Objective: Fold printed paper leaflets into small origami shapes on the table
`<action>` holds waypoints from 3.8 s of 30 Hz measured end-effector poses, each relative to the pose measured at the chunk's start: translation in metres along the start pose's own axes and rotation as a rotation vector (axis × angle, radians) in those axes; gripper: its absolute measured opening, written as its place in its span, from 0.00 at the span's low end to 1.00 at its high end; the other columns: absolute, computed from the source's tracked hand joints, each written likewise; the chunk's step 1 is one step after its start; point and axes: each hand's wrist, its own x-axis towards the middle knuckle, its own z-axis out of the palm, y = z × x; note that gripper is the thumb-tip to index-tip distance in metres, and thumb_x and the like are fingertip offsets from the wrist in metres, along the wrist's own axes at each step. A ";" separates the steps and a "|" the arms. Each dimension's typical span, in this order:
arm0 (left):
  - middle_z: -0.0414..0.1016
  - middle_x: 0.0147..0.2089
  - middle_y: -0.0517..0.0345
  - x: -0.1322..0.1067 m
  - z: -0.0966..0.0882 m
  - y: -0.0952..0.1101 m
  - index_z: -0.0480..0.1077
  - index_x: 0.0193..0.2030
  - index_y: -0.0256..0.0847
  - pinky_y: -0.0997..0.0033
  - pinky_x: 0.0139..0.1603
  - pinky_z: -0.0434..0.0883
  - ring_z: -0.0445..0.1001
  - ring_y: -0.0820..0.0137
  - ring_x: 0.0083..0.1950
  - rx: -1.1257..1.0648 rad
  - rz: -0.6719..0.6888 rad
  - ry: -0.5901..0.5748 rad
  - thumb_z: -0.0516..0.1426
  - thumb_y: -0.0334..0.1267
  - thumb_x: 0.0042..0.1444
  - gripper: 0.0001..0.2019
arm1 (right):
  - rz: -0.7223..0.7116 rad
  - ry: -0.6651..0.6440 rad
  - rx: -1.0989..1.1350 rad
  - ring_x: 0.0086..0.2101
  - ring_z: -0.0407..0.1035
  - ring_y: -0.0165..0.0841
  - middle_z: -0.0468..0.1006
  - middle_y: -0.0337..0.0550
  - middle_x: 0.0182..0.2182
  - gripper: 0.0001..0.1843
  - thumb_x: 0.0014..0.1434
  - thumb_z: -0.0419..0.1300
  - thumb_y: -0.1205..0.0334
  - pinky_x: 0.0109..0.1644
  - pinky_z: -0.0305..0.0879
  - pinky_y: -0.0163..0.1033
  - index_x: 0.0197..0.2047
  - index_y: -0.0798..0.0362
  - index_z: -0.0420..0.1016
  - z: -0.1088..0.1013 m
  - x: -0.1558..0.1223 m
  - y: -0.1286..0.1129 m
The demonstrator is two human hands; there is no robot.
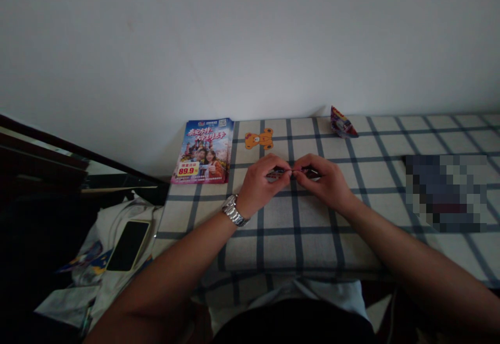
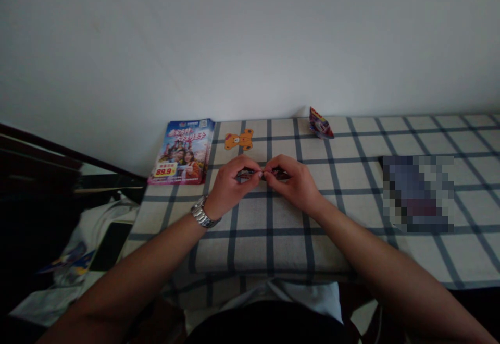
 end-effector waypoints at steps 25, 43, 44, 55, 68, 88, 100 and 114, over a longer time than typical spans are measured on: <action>0.78 0.40 0.57 0.002 -0.003 -0.002 0.75 0.42 0.43 0.67 0.46 0.74 0.77 0.68 0.43 0.057 0.025 -0.031 0.61 0.37 0.67 0.02 | -0.016 0.021 -0.012 0.37 0.78 0.36 0.83 0.42 0.37 0.07 0.67 0.64 0.54 0.39 0.78 0.40 0.42 0.48 0.80 -0.004 0.002 0.004; 0.77 0.41 0.58 0.002 -0.006 -0.001 0.73 0.43 0.42 0.69 0.45 0.74 0.76 0.70 0.42 0.116 0.024 -0.034 0.61 0.31 0.64 0.03 | -0.057 0.032 -0.049 0.42 0.81 0.40 0.87 0.43 0.41 0.07 0.67 0.66 0.55 0.48 0.78 0.45 0.44 0.47 0.84 -0.008 0.003 0.006; 0.77 0.41 0.57 0.002 -0.006 -0.001 0.74 0.43 0.42 0.69 0.45 0.74 0.77 0.70 0.42 0.117 0.031 -0.040 0.61 0.32 0.65 0.03 | -0.060 0.030 -0.046 0.42 0.81 0.39 0.87 0.43 0.41 0.07 0.67 0.67 0.55 0.48 0.78 0.45 0.44 0.47 0.84 -0.008 0.003 0.006; 0.79 0.40 0.59 0.003 -0.007 0.001 0.76 0.41 0.42 0.70 0.45 0.73 0.78 0.71 0.42 0.074 0.065 -0.023 0.62 0.33 0.66 0.02 | -0.125 0.042 0.003 0.41 0.83 0.37 0.88 0.41 0.40 0.05 0.64 0.70 0.59 0.48 0.78 0.41 0.43 0.47 0.86 -0.010 0.002 0.010; 0.78 0.38 0.59 0.004 -0.007 -0.002 0.75 0.40 0.42 0.70 0.45 0.74 0.77 0.71 0.41 0.101 0.069 0.006 0.62 0.34 0.65 0.01 | -0.095 0.039 0.033 0.43 0.80 0.39 0.86 0.44 0.42 0.07 0.65 0.68 0.58 0.48 0.76 0.45 0.46 0.47 0.84 -0.009 0.003 0.013; 0.78 0.38 0.59 0.002 -0.005 -0.002 0.76 0.41 0.43 0.71 0.42 0.74 0.76 0.72 0.40 0.065 0.086 -0.033 0.62 0.32 0.66 0.02 | -0.135 -0.011 0.119 0.43 0.80 0.40 0.85 0.43 0.41 0.02 0.66 0.67 0.59 0.49 0.75 0.48 0.40 0.46 0.80 -0.006 0.003 0.016; 0.78 0.38 0.59 0.002 -0.006 -0.003 0.76 0.40 0.43 0.71 0.42 0.73 0.77 0.72 0.40 0.074 0.071 -0.028 0.61 0.33 0.66 0.03 | -0.046 -0.030 0.111 0.43 0.79 0.40 0.85 0.44 0.41 0.06 0.66 0.67 0.55 0.48 0.75 0.46 0.44 0.47 0.82 -0.007 0.003 0.014; 0.77 0.38 0.60 0.001 -0.005 -0.005 0.77 0.41 0.43 0.71 0.42 0.73 0.76 0.72 0.41 0.096 0.078 -0.035 0.62 0.31 0.65 0.03 | -0.061 0.006 0.031 0.41 0.79 0.39 0.84 0.43 0.39 0.03 0.64 0.67 0.60 0.48 0.74 0.45 0.42 0.48 0.81 -0.010 0.004 0.011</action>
